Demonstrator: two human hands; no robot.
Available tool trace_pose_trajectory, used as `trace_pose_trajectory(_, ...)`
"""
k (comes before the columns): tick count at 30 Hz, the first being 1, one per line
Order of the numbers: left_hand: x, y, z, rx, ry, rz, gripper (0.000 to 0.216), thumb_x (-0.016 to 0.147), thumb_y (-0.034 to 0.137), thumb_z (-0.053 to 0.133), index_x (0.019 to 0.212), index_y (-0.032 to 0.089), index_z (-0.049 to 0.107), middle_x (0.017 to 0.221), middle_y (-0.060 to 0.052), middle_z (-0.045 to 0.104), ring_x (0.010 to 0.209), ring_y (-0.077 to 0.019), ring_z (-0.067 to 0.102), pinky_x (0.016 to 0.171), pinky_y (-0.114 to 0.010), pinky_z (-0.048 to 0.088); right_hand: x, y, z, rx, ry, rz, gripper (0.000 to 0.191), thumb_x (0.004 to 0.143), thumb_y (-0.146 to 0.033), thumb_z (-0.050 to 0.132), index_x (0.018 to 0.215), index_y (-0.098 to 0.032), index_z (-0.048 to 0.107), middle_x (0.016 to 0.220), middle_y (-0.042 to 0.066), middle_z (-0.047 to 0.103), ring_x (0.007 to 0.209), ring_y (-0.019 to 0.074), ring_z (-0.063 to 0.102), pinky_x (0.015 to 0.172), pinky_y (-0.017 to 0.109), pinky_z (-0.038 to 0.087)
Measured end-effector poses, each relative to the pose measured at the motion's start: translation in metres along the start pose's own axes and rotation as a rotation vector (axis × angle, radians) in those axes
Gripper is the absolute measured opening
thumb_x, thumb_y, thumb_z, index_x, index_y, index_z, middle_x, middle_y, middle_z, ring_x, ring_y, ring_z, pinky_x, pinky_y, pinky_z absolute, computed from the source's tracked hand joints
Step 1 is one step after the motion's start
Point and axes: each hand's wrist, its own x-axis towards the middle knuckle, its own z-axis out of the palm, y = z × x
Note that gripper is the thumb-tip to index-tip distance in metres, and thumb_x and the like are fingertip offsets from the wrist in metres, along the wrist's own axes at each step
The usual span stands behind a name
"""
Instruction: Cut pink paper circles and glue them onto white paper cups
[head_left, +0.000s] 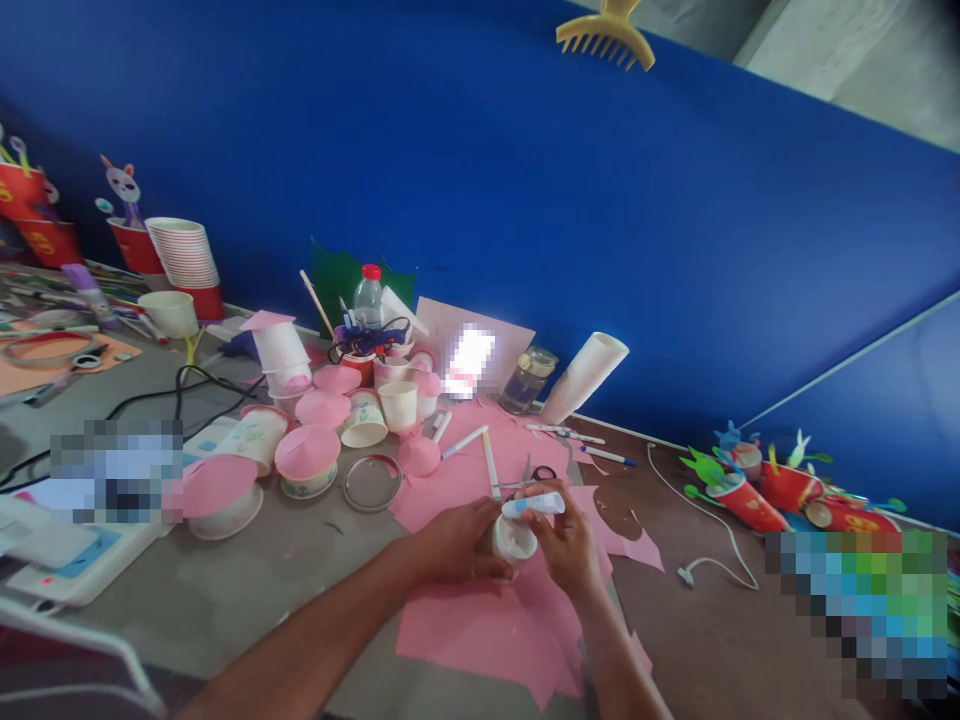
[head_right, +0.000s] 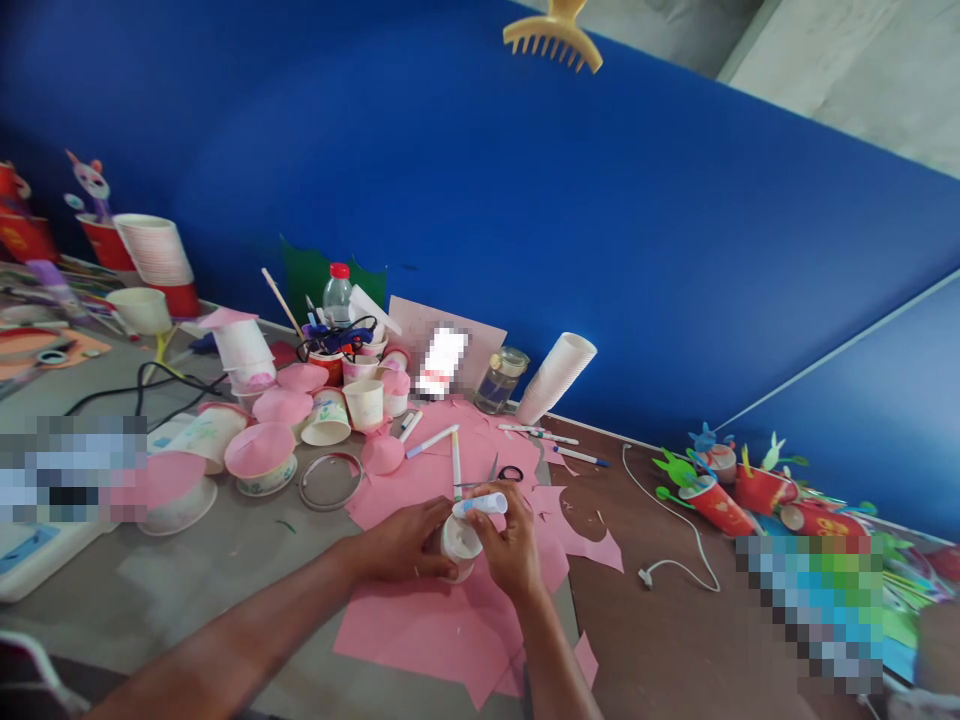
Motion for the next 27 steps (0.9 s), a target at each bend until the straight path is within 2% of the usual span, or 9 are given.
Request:
trace_pose_trajectory(7,0.0,0.0,0.0,-0.01,-0.004,0.017,0.056,0.07,0.043,0.067,0.119,0.024,0.049,0.108,-0.004,0.06,0.092,-0.0218,0.057,0.073,-0.029,0.044,0.004,-0.008,-0.003,-0.209,0.075,-0.117,0.004,0.084,-0.025,0.053,0.085,-0.021,0.054,0.081,0.005,0.057,0.078,0.0208,0.056,0.073,0.034,0.045)
trace_pose_trajectory(11,0.0,-0.005,0.003,0.004,-0.007,0.005,0.063,0.068,0.045,0.069,0.124,0.025,0.046,0.111,-0.005,0.06,0.093,-0.0228,0.058,0.074,-0.029,0.044,0.004,-0.009,-0.007,-0.197,0.095,-0.085,0.004,0.083,-0.023,0.052,0.08,-0.021,0.051,0.075,0.002,0.054,0.067,0.0172,0.053,0.063,0.029,0.043)
trace_pose_trajectory(16,0.0,-0.004,0.002,0.008,-0.002,0.007,0.062,0.069,0.045,0.068,0.124,0.025,0.047,0.111,-0.005,0.06,0.092,-0.0228,0.059,0.072,-0.029,0.044,0.002,-0.014,-0.011,-0.09,-0.017,0.047,0.014,0.084,-0.029,0.05,0.072,-0.021,0.048,0.064,-0.002,0.048,0.056,0.0137,0.044,0.052,0.025,0.036)
trace_pose_trajectory(19,0.0,-0.001,0.001,0.007,0.0,0.002,0.057,0.069,0.045,0.068,0.119,0.024,0.049,0.108,-0.004,0.061,0.089,-0.0219,0.059,0.07,-0.028,0.044,-0.002,-0.018,-0.01,0.007,-0.134,0.059,0.02,0.084,-0.033,0.054,0.069,-0.02,0.049,0.063,-0.002,0.047,0.056,0.0132,0.043,0.052,0.024,0.036)
trace_pose_trajectory(21,0.0,0.001,0.0,0.007,0.008,0.009,0.055,0.069,0.044,0.068,0.117,0.023,0.05,0.106,-0.004,0.061,0.089,-0.0216,0.058,0.071,-0.028,0.044,-0.004,-0.019,-0.008,0.126,-0.163,0.04,0.018,0.084,-0.035,0.056,0.074,-0.02,0.053,0.068,0.0,0.05,0.06,0.0142,0.047,0.055,0.025,0.038)
trace_pose_trajectory(24,0.0,0.001,0.0,0.0,0.014,0.017,0.053,0.069,0.042,0.068,0.116,0.024,0.051,0.105,-0.003,0.061,0.089,-0.0211,0.058,0.07,-0.027,0.043,-0.004,-0.014,-0.004,0.241,-0.073,0.038,0.016,0.085,-0.036,0.056,0.084,-0.02,0.056,0.079,0.003,0.057,0.071,0.0173,0.054,0.063,0.028,0.043)
trace_pose_trajectory(27,0.0,0.001,0.0,-0.01,0.002,-0.008,0.053,0.069,0.043,0.068,0.115,0.024,0.051,0.103,-0.003,0.061,0.085,-0.0203,0.059,0.067,-0.026,0.043,-0.004,-0.005,-0.002,0.186,0.005,0.078,0.013,0.086,-0.033,0.056,0.09,-0.021,0.056,0.085,0.005,0.061,0.077,0.0191,0.057,0.068,0.03,0.045)
